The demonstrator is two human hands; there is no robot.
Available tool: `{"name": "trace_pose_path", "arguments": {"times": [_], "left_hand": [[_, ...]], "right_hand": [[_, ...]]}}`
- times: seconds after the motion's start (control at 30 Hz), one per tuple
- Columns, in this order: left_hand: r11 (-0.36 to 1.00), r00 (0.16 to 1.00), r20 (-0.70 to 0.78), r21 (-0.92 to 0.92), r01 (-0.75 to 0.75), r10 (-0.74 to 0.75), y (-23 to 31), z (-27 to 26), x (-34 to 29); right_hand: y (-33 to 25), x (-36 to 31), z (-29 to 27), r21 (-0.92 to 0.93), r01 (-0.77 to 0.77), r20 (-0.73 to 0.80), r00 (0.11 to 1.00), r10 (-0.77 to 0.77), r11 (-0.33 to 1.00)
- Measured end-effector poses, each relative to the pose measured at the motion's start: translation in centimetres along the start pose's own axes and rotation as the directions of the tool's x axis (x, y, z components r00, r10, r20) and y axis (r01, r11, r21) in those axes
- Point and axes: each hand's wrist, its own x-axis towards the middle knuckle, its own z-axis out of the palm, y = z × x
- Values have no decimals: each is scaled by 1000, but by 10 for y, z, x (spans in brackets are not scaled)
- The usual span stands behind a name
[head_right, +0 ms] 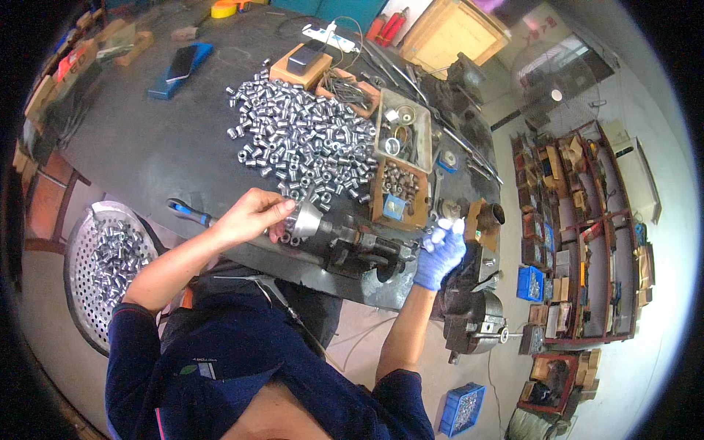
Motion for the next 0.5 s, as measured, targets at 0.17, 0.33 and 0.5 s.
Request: {"name": "trace_pose_path", "arguments": {"times": [0.17, 0.33, 0.5], "left_hand": [[997, 999, 19, -68, 31, -29, 2, -4, -3], [998, 998, 40, -50, 44, -42, 10, -5, -3], [992, 999, 35, -126, 15, -11, 8, -8, -3]], "right_hand": [[-26, -64, 1, -25, 110, 55, 993, -109, 994], [4, -84, -64, 95, -192, 62, 980, 187, 977], [53, -44, -71, -112, -214, -317, 933, 170, 970]]}}
